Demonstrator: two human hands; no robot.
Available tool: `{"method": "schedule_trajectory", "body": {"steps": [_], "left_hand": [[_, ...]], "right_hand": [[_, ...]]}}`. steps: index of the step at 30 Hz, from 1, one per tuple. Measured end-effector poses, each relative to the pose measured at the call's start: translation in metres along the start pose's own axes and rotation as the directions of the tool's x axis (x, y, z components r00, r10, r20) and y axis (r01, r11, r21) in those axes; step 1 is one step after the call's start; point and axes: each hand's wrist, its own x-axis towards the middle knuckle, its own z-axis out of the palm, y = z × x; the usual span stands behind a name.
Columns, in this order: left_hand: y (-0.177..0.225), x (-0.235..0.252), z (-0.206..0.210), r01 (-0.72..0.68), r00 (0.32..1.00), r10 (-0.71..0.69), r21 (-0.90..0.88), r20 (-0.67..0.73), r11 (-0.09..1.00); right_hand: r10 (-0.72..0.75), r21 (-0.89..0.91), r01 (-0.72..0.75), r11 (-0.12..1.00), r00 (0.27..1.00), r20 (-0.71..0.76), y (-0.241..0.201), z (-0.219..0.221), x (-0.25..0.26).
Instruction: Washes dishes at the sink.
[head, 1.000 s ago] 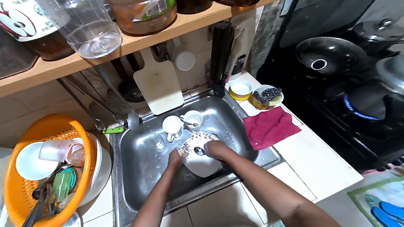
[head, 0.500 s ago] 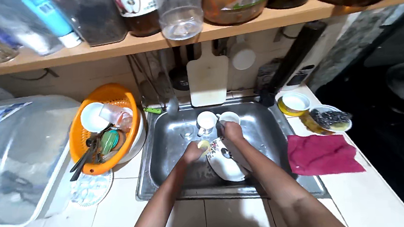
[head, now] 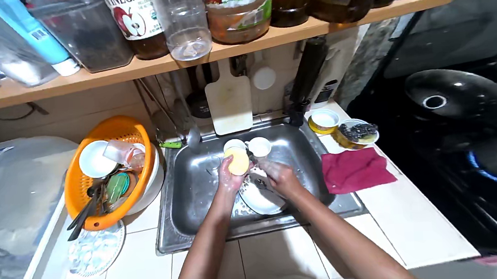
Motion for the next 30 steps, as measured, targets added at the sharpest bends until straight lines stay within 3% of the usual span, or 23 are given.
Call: {"method": "schedule_trajectory", "body": {"steps": [3,5,6,8,11,13,15,17,19,22,24,26,28,30], "left_hand": [[-0.015,-0.004,0.01,0.018,1.0,-0.016,0.133,-0.022,0.991],[-0.021,-0.003,0.012,0.023,0.999,-0.015,0.223,-0.042,0.975],[-0.022,-0.003,0.013,0.02,0.998,-0.006,0.25,-0.056,0.968],[-0.02,-0.007,0.014,0.019,0.999,-0.004,0.29,-0.052,0.957],[-0.022,-0.016,0.02,0.007,1.0,-0.003,0.388,-0.011,0.921],[-0.028,-0.022,0.022,0.004,0.998,-0.037,0.477,0.058,0.879],[-0.032,-0.026,0.023,-0.016,0.988,-0.077,0.573,0.137,0.819],[-0.025,-0.023,0.021,-0.073,0.979,-0.082,0.695,0.188,0.715],[-0.012,-0.012,0.014,-0.15,0.968,-0.077,0.792,0.241,0.592],[0.011,-0.002,0.002,-0.251,0.962,0.03,0.839,0.271,0.483],[0.03,0.001,-0.001,-0.278,0.96,0.108,0.82,0.26,0.5],[0.041,0.001,-0.004,-0.306,0.946,0.116,0.72,0.301,0.624],[0.04,-0.005,-0.007,-0.291,0.919,0.025,0.635,0.392,0.716],[0.026,-0.012,-0.007,-0.253,0.905,-0.054,0.635,0.422,0.73]], "right_hand": [[-0.199,-0.006,0.199,0.98,0.98,-0.028,-0.004,0.005,-0.021],[-0.175,0.025,0.175,0.984,0.984,0.029,-0.005,0.003,-0.03],[-0.087,0.088,0.077,0.993,0.99,0.114,-0.009,-0.001,-0.034],[0.172,0.254,-0.253,0.933,0.937,0.304,-0.015,-0.009,-0.035],[0.491,0.437,-0.692,0.575,0.719,0.492,-0.022,-0.012,-0.028],[0.551,0.474,-0.797,0.374,0.603,0.578,-0.022,-0.011,-0.022],[0.62,0.494,-0.816,0.302,0.561,0.548,-0.021,-0.005,-0.02],[0.684,0.456,-0.824,0.336,0.547,0.483,-0.026,0.0,-0.02],[0.702,0.306,-0.83,0.467,0.558,0.442,-0.028,-0.002,-0.015],[0.694,0.068,-0.823,0.563,0.516,0.501,-0.023,-0.013,-0.007],[0.714,0.054,-0.835,0.547,0.499,0.491,-0.022,-0.015,-0.01],[0.757,0.111,-0.856,0.505,0.501,0.421,-0.023,-0.013,-0.015],[0.789,0.217,-0.868,0.446,0.496,0.363,-0.029,-0.014,-0.017],[0.779,0.359,-0.85,0.387,0.509,0.366,-0.038,-0.011,-0.015]]}}
